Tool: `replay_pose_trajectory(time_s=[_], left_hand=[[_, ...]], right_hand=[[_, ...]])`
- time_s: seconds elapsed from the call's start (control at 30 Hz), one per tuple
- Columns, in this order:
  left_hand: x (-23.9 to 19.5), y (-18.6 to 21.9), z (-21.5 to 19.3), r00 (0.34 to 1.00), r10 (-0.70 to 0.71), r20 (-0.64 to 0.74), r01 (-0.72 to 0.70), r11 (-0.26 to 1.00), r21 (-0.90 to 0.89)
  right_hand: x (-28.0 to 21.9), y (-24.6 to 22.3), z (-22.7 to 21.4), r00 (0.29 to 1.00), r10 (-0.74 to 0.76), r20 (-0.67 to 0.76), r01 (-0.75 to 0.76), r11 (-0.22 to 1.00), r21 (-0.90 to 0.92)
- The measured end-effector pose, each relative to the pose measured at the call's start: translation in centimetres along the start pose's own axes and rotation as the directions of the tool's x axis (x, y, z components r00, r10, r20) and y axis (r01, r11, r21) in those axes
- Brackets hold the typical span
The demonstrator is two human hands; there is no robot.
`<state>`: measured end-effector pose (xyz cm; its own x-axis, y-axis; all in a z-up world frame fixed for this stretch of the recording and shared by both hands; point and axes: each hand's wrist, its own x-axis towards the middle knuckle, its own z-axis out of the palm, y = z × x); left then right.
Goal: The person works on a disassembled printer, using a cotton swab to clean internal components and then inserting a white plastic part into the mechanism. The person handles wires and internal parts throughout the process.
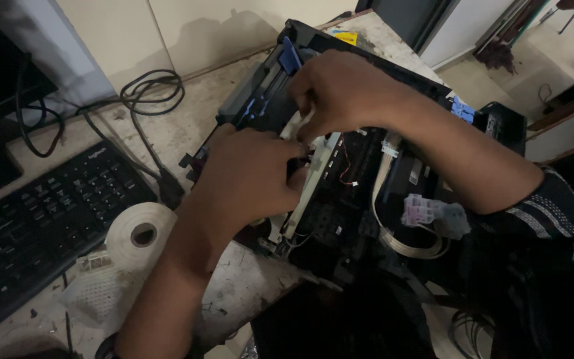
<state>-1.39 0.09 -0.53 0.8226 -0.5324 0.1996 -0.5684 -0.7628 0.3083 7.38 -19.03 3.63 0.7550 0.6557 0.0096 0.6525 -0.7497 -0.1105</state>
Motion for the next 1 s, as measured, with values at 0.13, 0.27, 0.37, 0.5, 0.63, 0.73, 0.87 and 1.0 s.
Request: replay_pose_trajectory(time_s=[0.13, 0.27, 0.37, 0.5, 0.63, 0.73, 0.87, 1.0], left_hand=[[0.1, -0.2, 0.4, 0.999, 0.017, -0.033, -0.016, 1.000, 0.019], [0.0, -0.3, 0.5, 0.996, 0.045, -0.079, -0.045, 0.999, -0.006], [-0.1, -0.1, 0.3, 0.997, 0.019, -0.073, -0.022, 0.999, -0.030], [0.2, 0.0, 0.0, 0.999, -0.015, 0.039, 0.014, 1.000, 0.027], [0.0, -0.1, -0.1, 0.999, -0.021, 0.025, 0.021, 1.000, 0.012], [0.0, 0.0, 0.0, 0.999, 0.010, -0.042, -0.009, 1.000, 0.023], [-0.2, 0.0, 0.0, 0.996, 0.020, -0.083, -0.020, 1.000, 0.012], [-0.2, 0.0, -0.1, 0.999, -0.020, -0.030, 0.020, 0.999, -0.031]], right_hand=[[-0.1, 0.3, 0.1, 0.999, -0.026, -0.033, 0.029, 0.997, 0.072], [-0.2, 0.9, -0.2, 1.000, -0.015, -0.020, 0.018, 0.992, 0.129], [-0.1, 1.1, -0.2, 0.998, -0.033, -0.044, 0.039, 0.988, 0.152], [-0.1, 1.0, 0.1, 1.000, 0.016, 0.010, -0.017, 0.989, 0.146], [-0.2, 0.5, 0.2, 0.987, 0.136, 0.083, -0.143, 0.987, 0.078], [0.0, 0.0, 0.0, 0.998, -0.053, -0.017, 0.054, 0.996, 0.065], [0.6, -1.0, -0.2, 0.994, 0.070, 0.081, -0.071, 0.997, 0.014], [0.3, -1.2, 0.0, 0.990, 0.118, 0.077, -0.115, 0.993, -0.040]])
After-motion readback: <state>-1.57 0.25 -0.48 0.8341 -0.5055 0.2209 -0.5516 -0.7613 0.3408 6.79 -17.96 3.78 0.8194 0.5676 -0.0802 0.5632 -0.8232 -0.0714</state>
